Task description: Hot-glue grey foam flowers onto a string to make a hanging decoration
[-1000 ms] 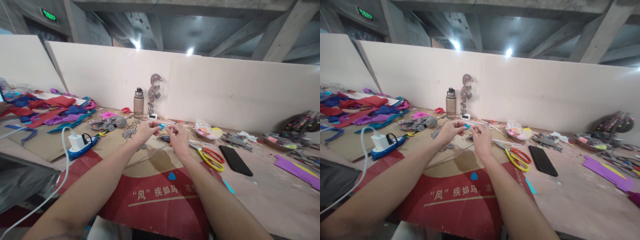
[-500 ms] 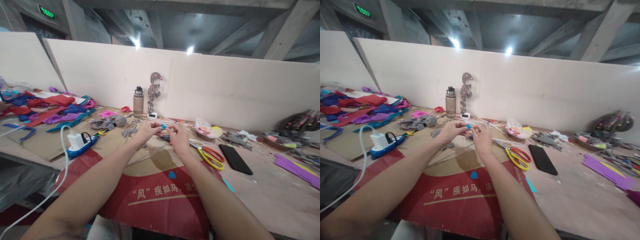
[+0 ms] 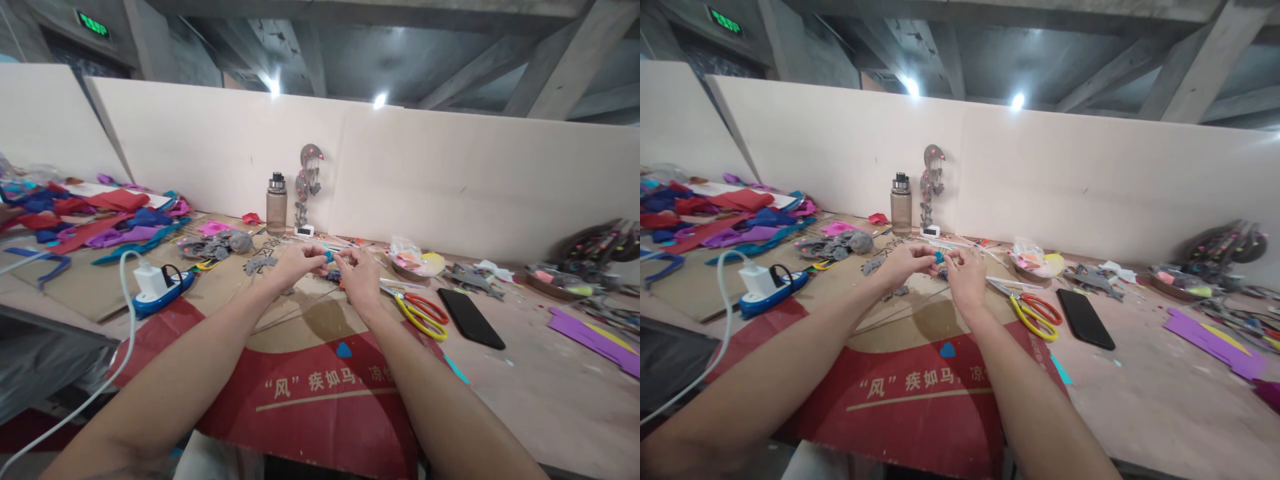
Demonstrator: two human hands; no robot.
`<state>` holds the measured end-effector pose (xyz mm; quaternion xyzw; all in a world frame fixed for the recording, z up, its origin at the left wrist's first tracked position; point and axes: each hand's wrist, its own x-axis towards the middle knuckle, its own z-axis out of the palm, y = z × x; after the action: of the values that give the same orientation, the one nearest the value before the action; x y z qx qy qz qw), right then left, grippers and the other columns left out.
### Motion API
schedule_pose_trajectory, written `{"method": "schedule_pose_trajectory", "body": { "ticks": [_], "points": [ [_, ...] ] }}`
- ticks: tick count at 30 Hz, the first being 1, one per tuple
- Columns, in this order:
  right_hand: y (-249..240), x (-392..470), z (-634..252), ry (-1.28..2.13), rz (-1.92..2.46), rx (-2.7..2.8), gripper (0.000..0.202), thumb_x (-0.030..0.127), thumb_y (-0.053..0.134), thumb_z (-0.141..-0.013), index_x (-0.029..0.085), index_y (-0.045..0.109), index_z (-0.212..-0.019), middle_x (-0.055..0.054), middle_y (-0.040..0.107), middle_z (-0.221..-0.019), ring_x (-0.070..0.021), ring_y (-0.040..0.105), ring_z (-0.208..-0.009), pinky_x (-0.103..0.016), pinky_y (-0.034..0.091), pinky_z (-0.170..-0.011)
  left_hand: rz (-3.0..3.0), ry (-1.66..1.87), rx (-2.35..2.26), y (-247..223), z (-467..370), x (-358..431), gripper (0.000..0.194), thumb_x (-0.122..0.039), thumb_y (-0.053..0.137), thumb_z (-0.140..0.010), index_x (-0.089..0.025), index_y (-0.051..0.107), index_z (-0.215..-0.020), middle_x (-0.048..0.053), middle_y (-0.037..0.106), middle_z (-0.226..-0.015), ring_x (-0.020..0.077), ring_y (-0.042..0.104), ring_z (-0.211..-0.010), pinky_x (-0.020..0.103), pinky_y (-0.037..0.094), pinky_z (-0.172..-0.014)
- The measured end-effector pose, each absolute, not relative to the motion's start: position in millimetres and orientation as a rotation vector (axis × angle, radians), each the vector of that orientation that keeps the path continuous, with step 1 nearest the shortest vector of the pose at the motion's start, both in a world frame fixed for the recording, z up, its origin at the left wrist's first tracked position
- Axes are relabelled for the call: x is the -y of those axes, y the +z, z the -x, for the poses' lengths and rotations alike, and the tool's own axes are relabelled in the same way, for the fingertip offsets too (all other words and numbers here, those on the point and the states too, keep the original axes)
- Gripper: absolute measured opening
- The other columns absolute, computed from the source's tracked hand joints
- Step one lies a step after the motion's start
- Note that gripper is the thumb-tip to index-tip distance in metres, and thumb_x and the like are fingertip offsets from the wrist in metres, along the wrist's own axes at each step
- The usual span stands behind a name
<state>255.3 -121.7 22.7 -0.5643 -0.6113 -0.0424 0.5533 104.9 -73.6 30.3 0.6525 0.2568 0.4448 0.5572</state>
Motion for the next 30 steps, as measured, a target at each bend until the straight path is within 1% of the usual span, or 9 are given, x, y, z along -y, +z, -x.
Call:
{"method": "schedule_pose_trajectory", "body": {
  "ticks": [3, 7, 14, 22, 27, 30],
  "points": [
    [23.3, 122.3, -254.8, -0.1, 1.343, 1.448, 0.014, 0.03, 0.061, -0.081, 0.019, 0.067, -0.076, -0.004, 0.06, -0.077, -0.017, 0.049, -0.07, -0.03, 0.038, -0.068, -1.563, 1.054, -0.611, 28.4, -104.7, 72.1, 0.02, -0.023, 0.074, -0.071, -0.011, 0.066, -0.084, 0.002, 0.068, -0.071, 0.0108, 0.065, -0.062, 0.026, 0.056, -0.066],
    [22.9, 123.1, -254.5, -0.125, 1.34, 1.464, 0.013, 0.029, 0.06, -0.081, 0.019, 0.067, -0.076, -0.004, 0.06, -0.076, -0.0169, 0.049, -0.07, -0.03, 0.038, -0.069, -1.631, 1.072, -0.637, 27.3, -104.7, 71.4, 0.016, -0.022, 0.074, -0.07, -0.012, 0.066, -0.081, 0.001, 0.067, -0.067, 0.0107, 0.064, -0.06, 0.025, 0.055, -0.062],
    [22.2, 123.5, -253.3, -0.119, 1.335, 1.467, 0.013, 0.029, 0.061, -0.08, 0.018, 0.066, -0.076, -0.003, 0.06, -0.074, -0.0166, 0.049, -0.069, -0.03, 0.038, -0.068, -1.641, 1.094, -0.703, 30.6, -105.5, 74.9, 0.012, -0.022, 0.071, -0.074, -0.012, 0.065, -0.075, 0.001, 0.065, -0.06, 0.01, 0.062, -0.054, 0.024, 0.054, -0.059],
    [22.3, 126.1, -252.8, -0.176, 1.237, 1.539, 0.015, 0.029, 0.06, -0.083, 0.018, 0.066, -0.077, -0.004, 0.059, -0.077, -0.0172, 0.05, -0.072, -0.03, 0.039, -0.069, -1.659, 1.093, -0.784, 32.5, -105.0, 75.3, 0.009, -0.015, 0.065, -0.078, -0.011, 0.063, -0.071, 0.0, 0.064, -0.056, 0.0083, 0.06, -0.05, 0.02, 0.052, -0.055],
    [22.9, 123.8, -252.8, -0.201, 1.206, 1.566, 0.013, 0.028, 0.059, -0.084, 0.018, 0.067, -0.078, -0.004, 0.059, -0.081, -0.0172, 0.05, -0.073, -0.031, 0.039, -0.071, -1.702, 1.05, -0.768, 30.4, -105.3, 73.8, 0.008, -0.014, 0.063, -0.079, -0.011, 0.064, -0.071, 0.001, 0.065, -0.057, 0.0085, 0.061, -0.051, 0.02, 0.052, -0.057],
    [23.3, 121.5, -254.5, -0.148, 1.244, 1.53, 0.014, 0.028, 0.06, -0.082, 0.018, 0.068, -0.077, -0.004, 0.058, -0.079, -0.0168, 0.049, -0.071, -0.03, 0.039, -0.069, -1.739, 1.024, -0.769, 29.4, -105.5, 73.1, 0.008, -0.014, 0.062, -0.08, -0.011, 0.064, -0.073, 0.0, 0.065, -0.057, 0.0082, 0.061, -0.05, 0.021, 0.052, -0.057]
  ]
}}
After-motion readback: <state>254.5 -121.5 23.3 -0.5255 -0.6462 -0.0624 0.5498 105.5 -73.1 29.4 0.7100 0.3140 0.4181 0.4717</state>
